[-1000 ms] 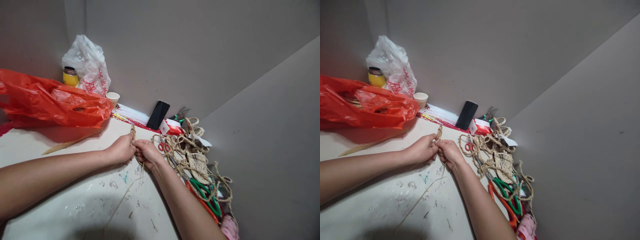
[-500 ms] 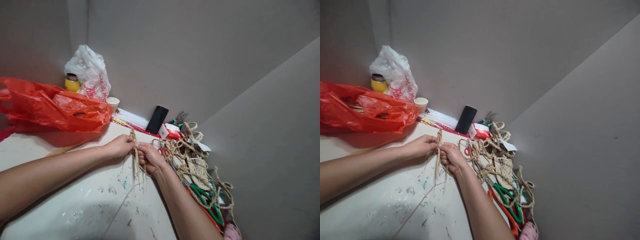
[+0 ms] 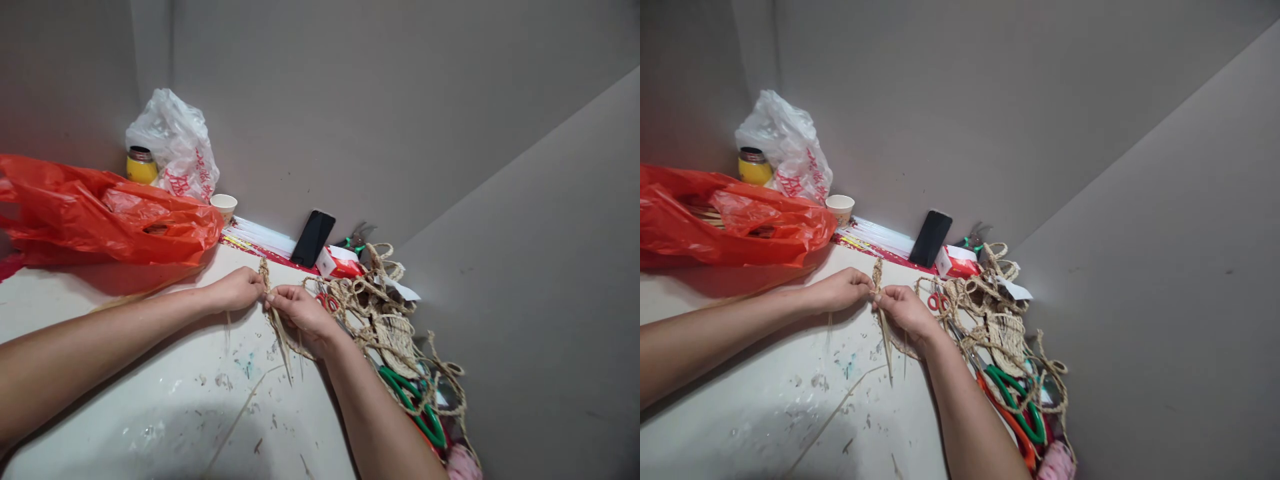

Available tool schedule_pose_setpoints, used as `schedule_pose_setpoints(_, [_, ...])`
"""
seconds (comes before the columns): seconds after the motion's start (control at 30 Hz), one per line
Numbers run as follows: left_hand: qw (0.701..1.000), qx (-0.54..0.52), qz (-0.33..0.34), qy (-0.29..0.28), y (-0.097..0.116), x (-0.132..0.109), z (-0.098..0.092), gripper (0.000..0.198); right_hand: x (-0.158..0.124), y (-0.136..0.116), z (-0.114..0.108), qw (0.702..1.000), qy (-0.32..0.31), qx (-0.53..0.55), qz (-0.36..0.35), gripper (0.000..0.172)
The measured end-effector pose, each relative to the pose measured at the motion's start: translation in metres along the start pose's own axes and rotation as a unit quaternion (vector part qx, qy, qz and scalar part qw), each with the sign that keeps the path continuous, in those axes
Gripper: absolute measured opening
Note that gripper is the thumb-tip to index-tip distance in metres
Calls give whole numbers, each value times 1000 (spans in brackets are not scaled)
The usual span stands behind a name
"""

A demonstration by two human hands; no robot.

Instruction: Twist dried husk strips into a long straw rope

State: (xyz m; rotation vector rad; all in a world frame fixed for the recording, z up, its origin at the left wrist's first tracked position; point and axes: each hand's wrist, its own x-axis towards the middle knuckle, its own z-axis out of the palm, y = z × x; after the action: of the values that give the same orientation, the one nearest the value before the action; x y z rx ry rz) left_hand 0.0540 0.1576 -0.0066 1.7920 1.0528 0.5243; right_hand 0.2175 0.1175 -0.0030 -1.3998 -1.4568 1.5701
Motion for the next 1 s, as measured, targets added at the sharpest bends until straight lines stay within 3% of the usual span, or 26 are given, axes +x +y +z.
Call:
schedule_pose_setpoints(0.2, [999,13,-41,-10,0,0,-1,21,4,6,0,982,33,-168,-85,24])
schedule_pose_setpoints(0.47, [987,-111,-109,-47,6,-4,1,16,-3,3,3,910,101,-377,-139,23])
schedule_pose_setpoints(0.6, [985,-134,-107,-27,4,-2,4,16,-9,-2,0,913,89,-373,-138,23])
schedule_pose_setpoints(0.73, [986,-134,-94,-11,-1,-1,7,17,-15,-9,-2,935,112,-320,-103,24])
schedule_pose_setpoints(1.0, [978,-184,-97,-26,3,-6,5,14,-15,-4,25,983,101,-155,-18,27])
